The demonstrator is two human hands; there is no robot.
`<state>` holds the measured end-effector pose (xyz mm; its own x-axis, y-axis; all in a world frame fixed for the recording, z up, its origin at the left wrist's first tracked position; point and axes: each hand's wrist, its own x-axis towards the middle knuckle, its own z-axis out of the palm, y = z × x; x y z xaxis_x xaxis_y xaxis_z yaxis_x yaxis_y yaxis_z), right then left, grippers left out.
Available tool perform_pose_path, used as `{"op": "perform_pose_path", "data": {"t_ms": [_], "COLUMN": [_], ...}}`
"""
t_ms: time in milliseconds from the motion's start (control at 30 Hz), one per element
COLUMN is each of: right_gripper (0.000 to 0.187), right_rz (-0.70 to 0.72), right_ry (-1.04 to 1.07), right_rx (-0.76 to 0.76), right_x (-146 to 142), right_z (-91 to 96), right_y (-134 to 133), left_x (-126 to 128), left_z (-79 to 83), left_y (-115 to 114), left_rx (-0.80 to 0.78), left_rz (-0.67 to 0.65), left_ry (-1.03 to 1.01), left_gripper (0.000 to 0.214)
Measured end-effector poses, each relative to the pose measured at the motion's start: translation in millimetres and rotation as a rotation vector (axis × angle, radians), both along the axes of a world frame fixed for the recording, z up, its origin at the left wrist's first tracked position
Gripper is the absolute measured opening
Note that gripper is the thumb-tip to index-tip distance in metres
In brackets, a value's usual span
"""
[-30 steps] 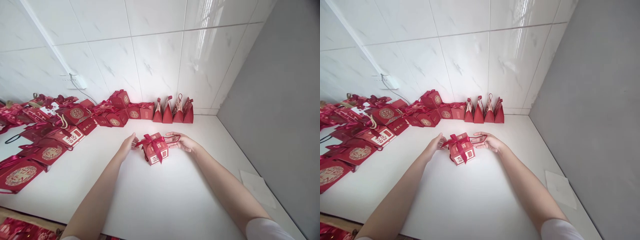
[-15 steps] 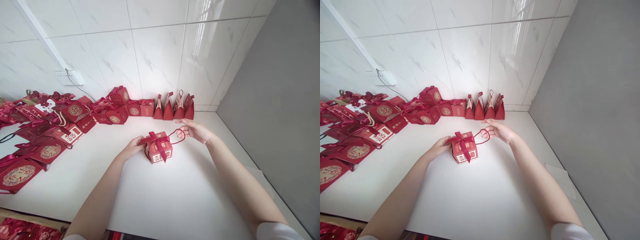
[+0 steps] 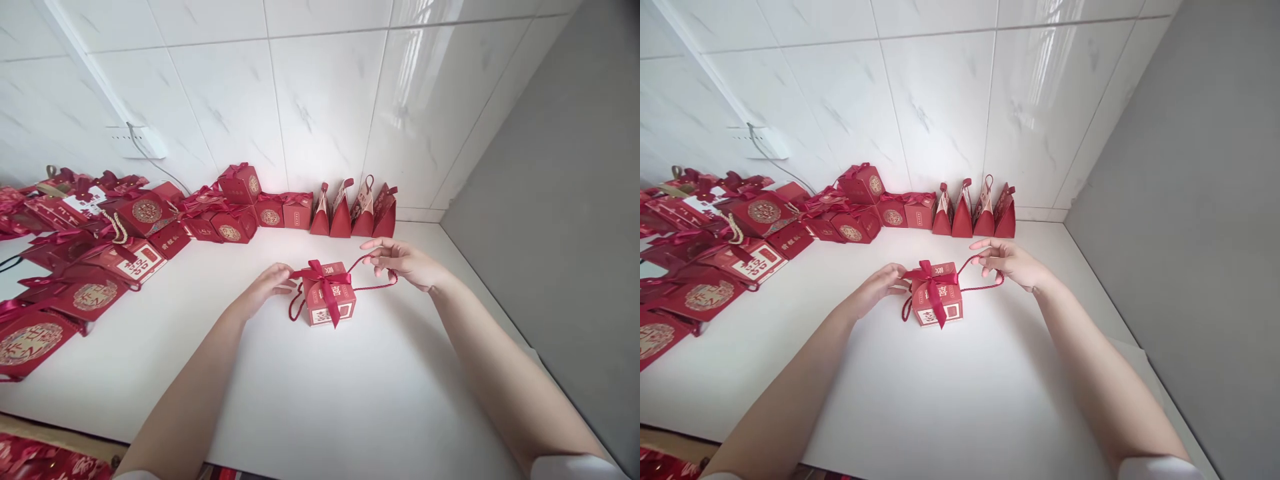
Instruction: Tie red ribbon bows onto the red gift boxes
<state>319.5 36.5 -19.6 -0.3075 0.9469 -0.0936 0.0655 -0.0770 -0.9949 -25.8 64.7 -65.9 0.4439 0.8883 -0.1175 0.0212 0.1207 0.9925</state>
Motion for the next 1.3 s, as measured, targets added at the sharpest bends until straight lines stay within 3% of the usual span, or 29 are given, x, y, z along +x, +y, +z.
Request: {"op": "perform_pose_path", "data": {"t_ms": [100,167,233,333,467,667,800,1033,1200,1300], "right_gripper": [0.039,0.040,0.040,0.032,0.023,0.023,0.027,0.022,0.029,0.041], "right_rz": [-0.022,-0.056,-0.089,-0.130,-0.218,-0.349,-0.412,-0.408,-0.181,-0.092], "right_ry": [0.063,0.144,0.252,0.383,0.427,0.420,0.519,0.539,0.314,0.069], "right_rx": [-0.025,-0.075,-0.149,-0.229,-0.174,-0.010,-0.042,-0.056,-0.093,-0.093], "right_x": [-7.9,-13.0,-16.7,-19.8,-22.2,-21.3,-17.5,-12.1,-6.9,-5.7], "right_z": [-0.6,2.2,7.1,14.9,20.3,21.4,20.5,18.9,10.3,1.6], "right_y": [-0.9,-2.8,-5.0,-8.1,-11.2,-10.5,-7.7,-4.7,1.7,3.2], "left_x": [6.9,11.3,13.1,9.0,-3.4,-20.4,-28.8,-38.7,-62.1,-69.4], "left_z": [-4.9,-6.1,-4.0,5.4,19.9,25.3,27.4,38.2,43.7,40.7], "left_y": [-3.8,-5.7,-5.9,-3.6,1.8,11.6,14.6,11.6,11.4,9.5], "left_rx": [0.019,0.010,-0.017,-0.137,-0.232,-0.143,-0.136,-0.134,-0.275,-0.208], "left_rz": [-0.227,-0.265,-0.168,0.055,0.318,0.582,0.592,0.605,0.486,0.428], "left_ry": [0.161,0.189,0.111,-0.233,-0.593,-0.669,-0.677,-0.582,-0.155,0.120], "left_gripper": [0.034,0.027,0.024,0.030,0.021,0.017,0.025,0.027,0.020,0.020]}}
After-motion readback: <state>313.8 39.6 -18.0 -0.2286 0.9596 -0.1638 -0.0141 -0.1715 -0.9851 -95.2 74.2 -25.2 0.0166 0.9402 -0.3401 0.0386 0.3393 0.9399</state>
